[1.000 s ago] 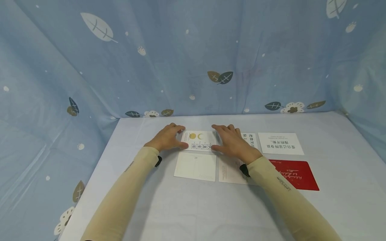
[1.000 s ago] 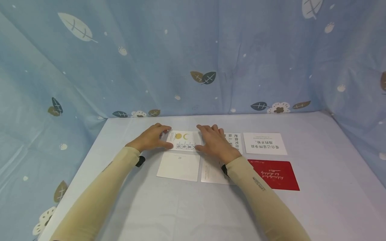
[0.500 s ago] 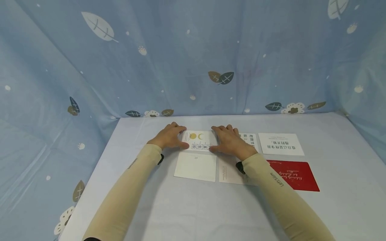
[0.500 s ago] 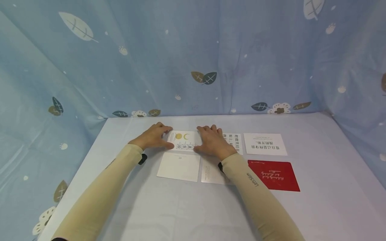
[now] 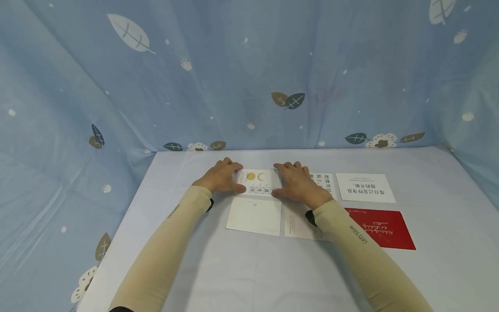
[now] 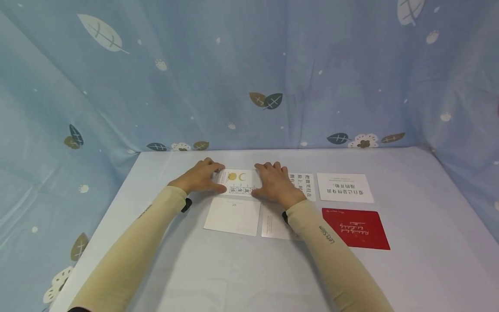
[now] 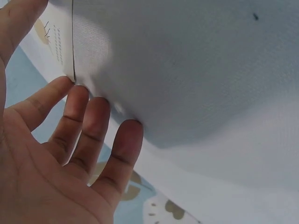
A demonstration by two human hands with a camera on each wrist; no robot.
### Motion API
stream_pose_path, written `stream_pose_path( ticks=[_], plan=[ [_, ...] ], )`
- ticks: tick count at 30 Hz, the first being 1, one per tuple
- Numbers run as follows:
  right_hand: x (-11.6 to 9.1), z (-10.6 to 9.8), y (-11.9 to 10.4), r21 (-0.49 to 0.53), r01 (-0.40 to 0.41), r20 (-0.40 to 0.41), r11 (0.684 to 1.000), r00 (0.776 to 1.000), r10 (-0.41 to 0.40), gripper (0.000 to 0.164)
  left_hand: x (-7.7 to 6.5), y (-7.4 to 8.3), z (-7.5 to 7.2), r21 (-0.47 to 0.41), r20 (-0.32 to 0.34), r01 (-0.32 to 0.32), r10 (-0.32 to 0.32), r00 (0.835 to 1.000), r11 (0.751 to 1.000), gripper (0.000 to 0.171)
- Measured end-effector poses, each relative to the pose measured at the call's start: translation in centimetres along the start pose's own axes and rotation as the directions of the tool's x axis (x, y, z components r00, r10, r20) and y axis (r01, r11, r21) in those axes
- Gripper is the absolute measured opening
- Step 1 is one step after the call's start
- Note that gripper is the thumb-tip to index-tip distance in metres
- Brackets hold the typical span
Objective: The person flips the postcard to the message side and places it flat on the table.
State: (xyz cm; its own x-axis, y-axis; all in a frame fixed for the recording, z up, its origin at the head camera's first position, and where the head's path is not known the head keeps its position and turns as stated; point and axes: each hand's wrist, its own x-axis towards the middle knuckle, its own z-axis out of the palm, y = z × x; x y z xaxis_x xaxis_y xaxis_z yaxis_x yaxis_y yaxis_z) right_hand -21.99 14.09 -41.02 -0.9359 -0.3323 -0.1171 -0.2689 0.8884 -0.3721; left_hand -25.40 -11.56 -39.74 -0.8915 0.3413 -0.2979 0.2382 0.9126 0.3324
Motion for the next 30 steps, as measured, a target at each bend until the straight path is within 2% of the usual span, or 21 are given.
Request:
stream_pose_path(
  ticks=[13, 25, 30],
  plan=[
    [-0.1, 0.3, 0.5, -0.022, 0.035, -0.04, 0.999, 0.999, -0.036, 0.09, 0.0, 0.2, -0.1, 0.006, 0.002, 0.004, -0.004, 1.0, 1.0, 0.08],
    [-0.3, 0.3, 0.8, -0.035, 0.057, -0.062, 0.998, 0.996, -0.059, 0.092, 0.1, 0.0, 0.8, -0.068, -0.088, -0.015, 0.009, 0.996, 0.998, 0.08],
    [-0.6, 0.2, 0.7, -0.045, 0.072, -0.076, 0.996, 0.994, -0.075, 0.088, 0.0, -0.2, 1.0, -0.114, -0.103, -0.024, 0.012, 0.995, 0.993, 0.08]
  ],
)
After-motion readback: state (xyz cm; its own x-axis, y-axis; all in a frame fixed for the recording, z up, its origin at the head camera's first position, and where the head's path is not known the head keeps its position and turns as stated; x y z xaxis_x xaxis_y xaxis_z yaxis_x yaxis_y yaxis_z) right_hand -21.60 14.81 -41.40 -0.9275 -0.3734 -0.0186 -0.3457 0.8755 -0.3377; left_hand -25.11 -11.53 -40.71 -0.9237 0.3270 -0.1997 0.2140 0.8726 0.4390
